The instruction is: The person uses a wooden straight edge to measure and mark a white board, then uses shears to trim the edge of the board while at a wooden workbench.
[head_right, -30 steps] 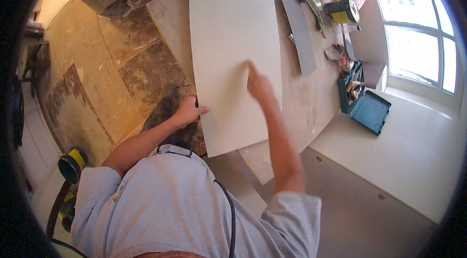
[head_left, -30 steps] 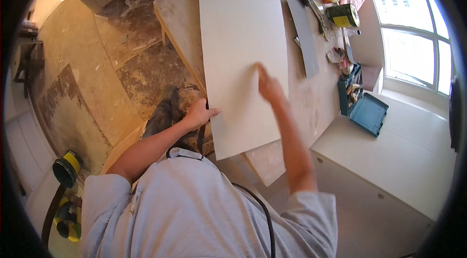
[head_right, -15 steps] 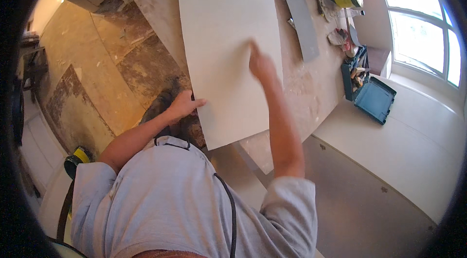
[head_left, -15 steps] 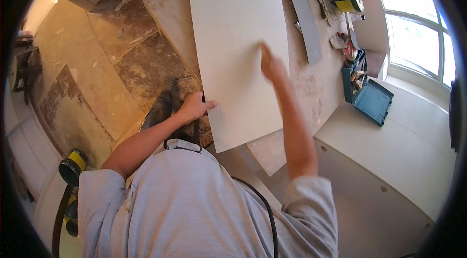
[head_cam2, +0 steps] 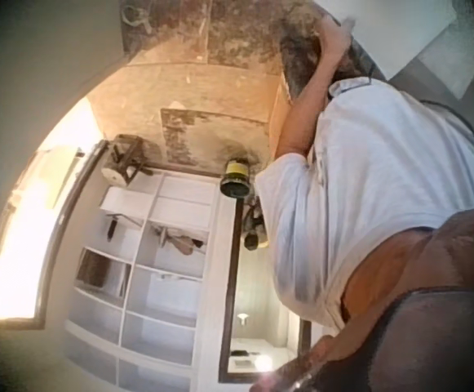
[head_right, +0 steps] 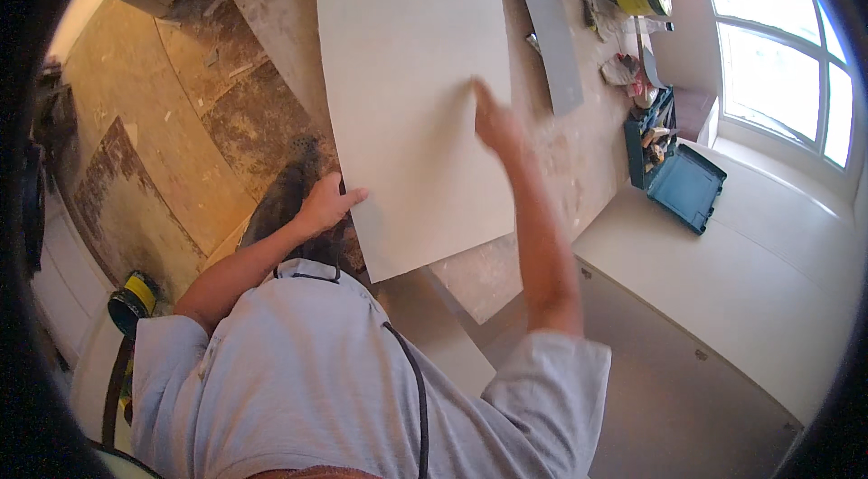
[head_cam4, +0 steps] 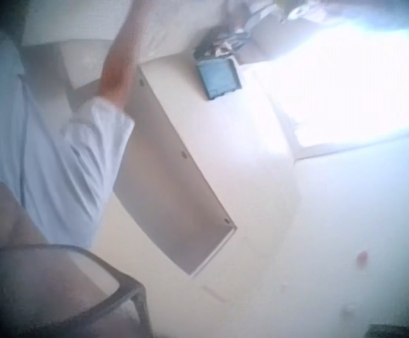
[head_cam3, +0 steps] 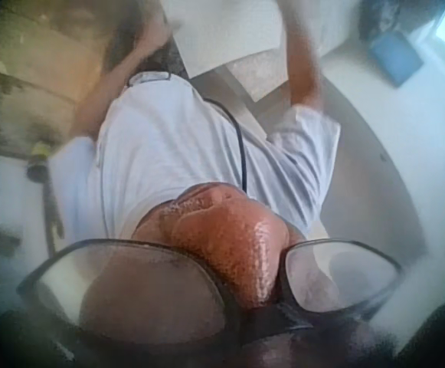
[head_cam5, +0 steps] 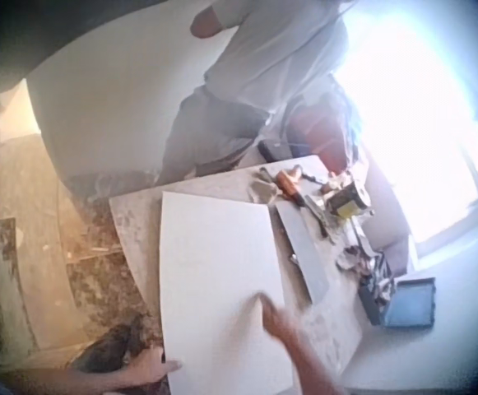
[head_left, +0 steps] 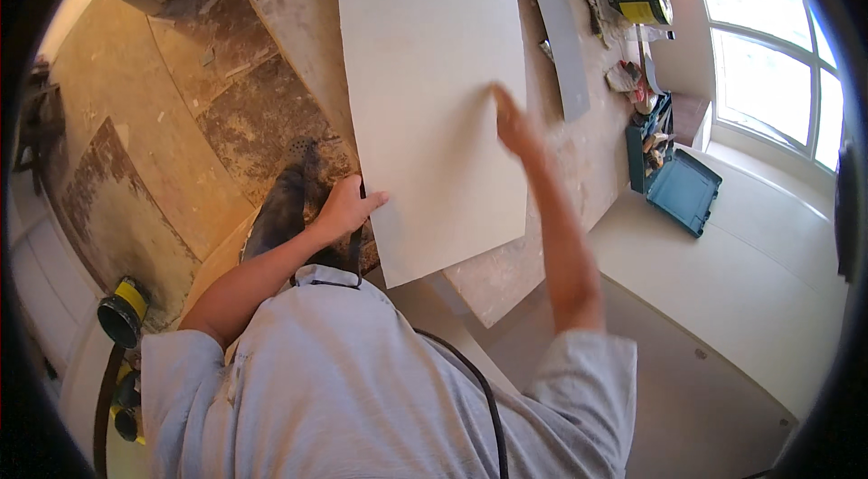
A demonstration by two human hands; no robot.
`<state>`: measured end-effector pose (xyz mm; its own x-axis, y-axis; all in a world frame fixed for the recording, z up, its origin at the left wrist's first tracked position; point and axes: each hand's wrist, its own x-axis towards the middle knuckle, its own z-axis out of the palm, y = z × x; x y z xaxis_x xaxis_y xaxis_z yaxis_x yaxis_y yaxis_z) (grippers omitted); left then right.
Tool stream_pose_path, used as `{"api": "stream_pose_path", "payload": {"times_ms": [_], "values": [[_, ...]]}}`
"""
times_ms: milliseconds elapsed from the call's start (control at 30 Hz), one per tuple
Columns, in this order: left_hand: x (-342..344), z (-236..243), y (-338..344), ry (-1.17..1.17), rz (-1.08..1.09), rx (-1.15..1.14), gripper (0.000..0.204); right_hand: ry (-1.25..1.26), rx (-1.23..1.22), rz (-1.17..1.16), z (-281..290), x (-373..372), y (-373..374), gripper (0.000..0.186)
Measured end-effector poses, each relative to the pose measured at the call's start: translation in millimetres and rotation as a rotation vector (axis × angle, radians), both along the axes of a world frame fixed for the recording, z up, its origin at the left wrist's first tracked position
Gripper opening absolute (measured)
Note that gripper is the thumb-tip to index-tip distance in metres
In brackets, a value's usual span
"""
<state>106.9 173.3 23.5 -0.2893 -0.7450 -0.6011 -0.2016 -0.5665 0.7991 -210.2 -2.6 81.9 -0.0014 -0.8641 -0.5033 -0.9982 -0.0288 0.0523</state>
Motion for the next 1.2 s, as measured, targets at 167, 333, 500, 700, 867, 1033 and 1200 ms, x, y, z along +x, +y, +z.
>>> {"api": "stream_pose_path", "payload": {"times_ms": [167,333,500,700,867,1033,1200], "values": [[-3,-5,4,-0.093,0.014,-0.099,0.041,-0.149,-0.181,-0.030,-4,42,-168,0.047],[-3,-13,9,-0.039,0.029,-0.161,0.043,-0.153,-0.297,0.125,-28,20,-111,0.047],[-9,-27,14,0.027,0.051,0.023,0.044,-0.178,-0.052,-0.034,-15,-17,136,0.055],[-13,-20,15,0.081,0.098,-0.019,0.042,-0.368,0.005,-0.174,12,-30,306,0.057],[-12,-12,8,0.102,0.060,0.120,0.039,-0.178,0.029,-0.058,0,-32,166,0.056],[-11,-13,11,0.032,0.077,-0.025,0.036,-0.211,-0.218,0.035,-25,-14,-3,0.050],[-14,-11,16,0.103,0.120,0.018,0.036,-0.242,-0.198,-0.019,-25,-18,44,0.047]]}}
